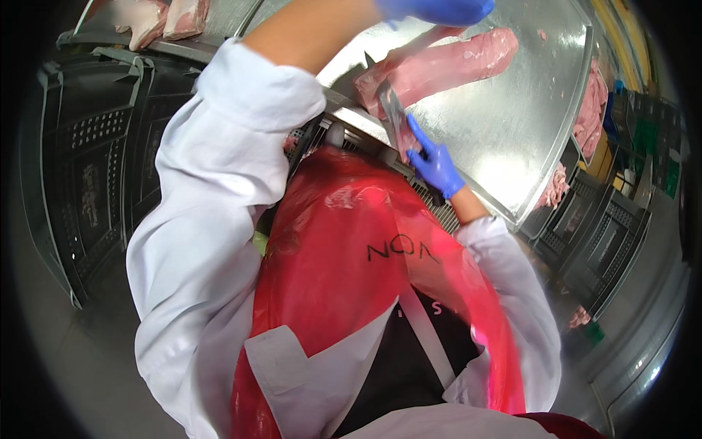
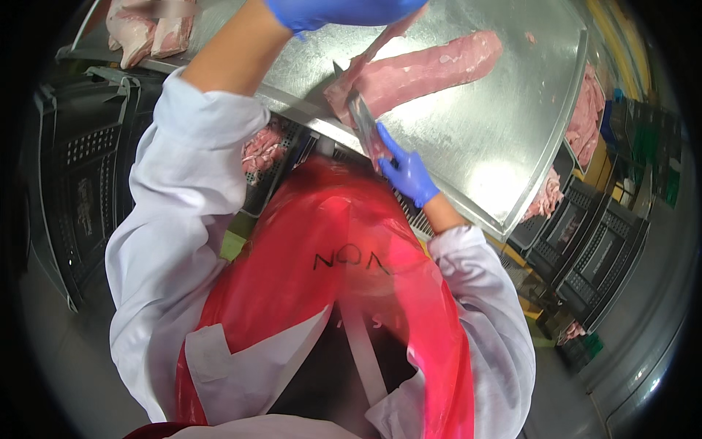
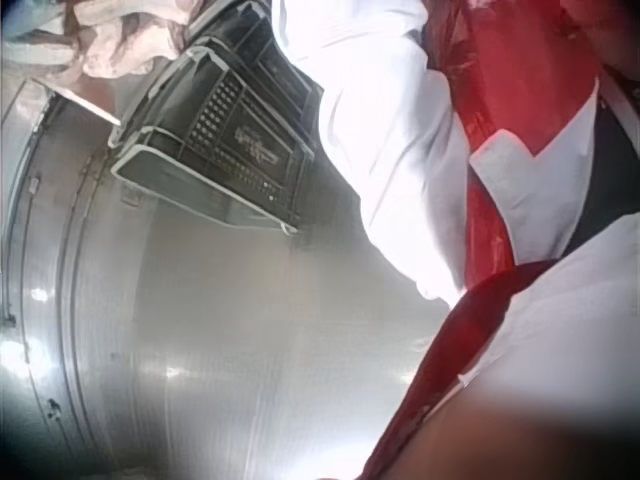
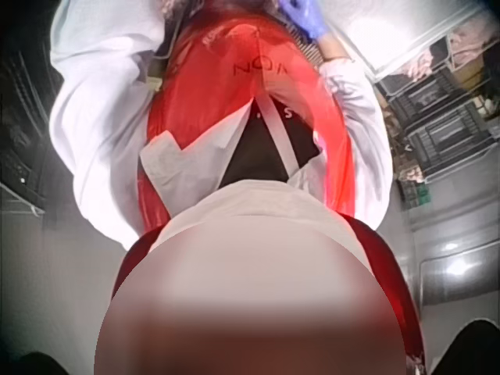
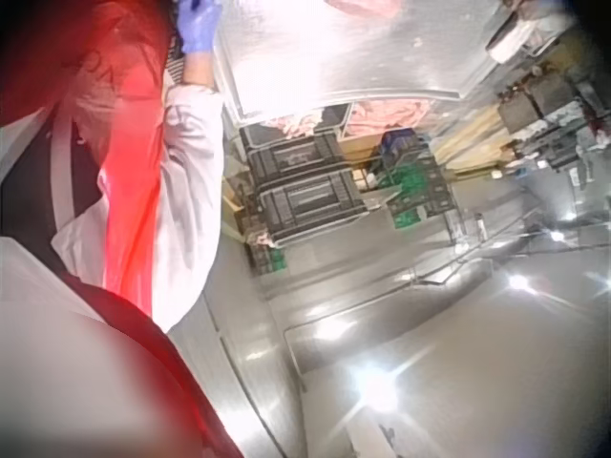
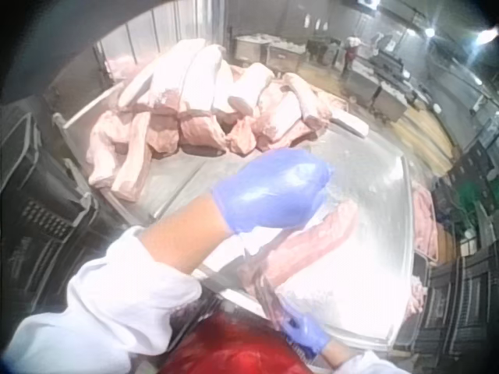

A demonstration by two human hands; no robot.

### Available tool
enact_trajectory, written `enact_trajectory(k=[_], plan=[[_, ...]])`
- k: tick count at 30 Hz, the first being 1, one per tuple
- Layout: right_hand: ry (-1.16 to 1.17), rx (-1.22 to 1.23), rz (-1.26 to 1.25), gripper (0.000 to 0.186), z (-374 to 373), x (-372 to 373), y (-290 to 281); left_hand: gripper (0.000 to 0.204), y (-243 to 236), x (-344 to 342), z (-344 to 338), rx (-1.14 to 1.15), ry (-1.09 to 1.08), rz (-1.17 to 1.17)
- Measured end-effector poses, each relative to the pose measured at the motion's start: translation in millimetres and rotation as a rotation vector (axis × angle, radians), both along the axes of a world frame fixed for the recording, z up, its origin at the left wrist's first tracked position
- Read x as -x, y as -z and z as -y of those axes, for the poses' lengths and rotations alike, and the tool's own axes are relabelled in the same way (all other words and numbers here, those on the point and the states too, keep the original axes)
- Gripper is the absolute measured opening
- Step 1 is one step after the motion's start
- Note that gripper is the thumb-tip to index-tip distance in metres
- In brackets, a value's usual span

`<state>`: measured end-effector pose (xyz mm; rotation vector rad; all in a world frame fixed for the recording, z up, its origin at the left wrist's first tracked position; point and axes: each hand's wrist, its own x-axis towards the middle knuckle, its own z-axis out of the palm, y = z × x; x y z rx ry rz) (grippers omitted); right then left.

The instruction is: The person uses a knife to trim fat and cut large pieces of raw meat on a stainless steel table. They separate the trimmed meat and place it into a metal tray, then transfer the tray into a green crate. The person continues to process additional pieces of meat throughout the clip.

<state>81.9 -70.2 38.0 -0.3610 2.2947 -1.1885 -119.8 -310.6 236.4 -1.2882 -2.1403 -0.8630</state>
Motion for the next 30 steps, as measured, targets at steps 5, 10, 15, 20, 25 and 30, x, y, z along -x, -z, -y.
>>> enact_trajectory(k=[5,10,15,20,25,30], plan=[[-0.023,-0.045,0.117,0.07,57.9,71.6,-27.7,0.013,-52.4,-46.9,17.5,-0.039,-0.143,-0.004],[-0.101,-0.023,-0.075,0.074,33.5,19.6,-8.2,0.024,-89.6,-106.7,118.3,0.173,-0.432,0.344],[-0.32,-0.044,-0.016,0.075,6.8,11.1,-36.9,0.015,-63.0,-219.1,207.7,-0.104,-0.935,0.676],[-0.139,0.019,0.084,0.074,5.4,54.4,-52.6,0.019,-47.0,-255.3,225.3,-0.244,-1.0,0.785],[0.298,0.108,0.124,0.073,-53.1,112.3,-20.1,0.033,97.1,-244.5,248.0,0.64,-1.051,0.842],[0.391,-0.002,-0.085,0.074,-49.6,195.1,-15.6,0.074,195.7,-148.1,96.1,0.463,-0.746,0.555]])
